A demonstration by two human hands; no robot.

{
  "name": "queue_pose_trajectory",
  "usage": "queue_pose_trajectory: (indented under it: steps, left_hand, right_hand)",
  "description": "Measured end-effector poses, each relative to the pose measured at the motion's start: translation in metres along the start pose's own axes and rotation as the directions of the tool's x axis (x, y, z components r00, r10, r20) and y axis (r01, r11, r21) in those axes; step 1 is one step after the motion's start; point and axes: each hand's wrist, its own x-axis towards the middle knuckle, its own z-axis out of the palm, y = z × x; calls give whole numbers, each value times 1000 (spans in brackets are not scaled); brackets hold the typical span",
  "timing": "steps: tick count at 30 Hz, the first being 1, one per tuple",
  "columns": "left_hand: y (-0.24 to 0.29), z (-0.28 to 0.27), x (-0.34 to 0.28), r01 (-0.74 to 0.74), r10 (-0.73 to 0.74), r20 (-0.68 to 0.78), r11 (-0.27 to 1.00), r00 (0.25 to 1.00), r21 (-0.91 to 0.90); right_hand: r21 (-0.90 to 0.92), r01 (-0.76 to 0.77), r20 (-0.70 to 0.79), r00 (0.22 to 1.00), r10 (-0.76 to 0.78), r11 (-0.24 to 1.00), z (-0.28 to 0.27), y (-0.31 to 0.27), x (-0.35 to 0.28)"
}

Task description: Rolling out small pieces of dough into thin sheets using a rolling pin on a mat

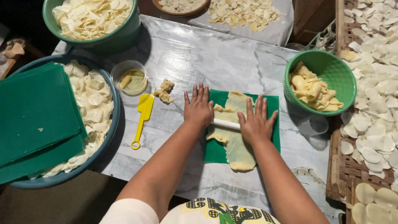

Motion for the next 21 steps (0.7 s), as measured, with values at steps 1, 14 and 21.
queue_pose_trajectory:
  steps: [1, 14, 21]
  left_hand:
    - [-2, 0, 11, -5, 5, 3, 1000, 1000, 0]
    - [-4, 15, -27, -127, 123, -229, 992, 966, -5]
    - [3, -23, 64, -11, 12, 61, 1000, 998, -14]
  right_hand:
    - [0, -5, 1, 1000, 5, 1000, 0, 3, 9]
    - [19, 212, -170, 964, -206, 977, 8, -3, -20]
    - [4, -18, 155, 988, 17, 1000, -21, -18, 76]
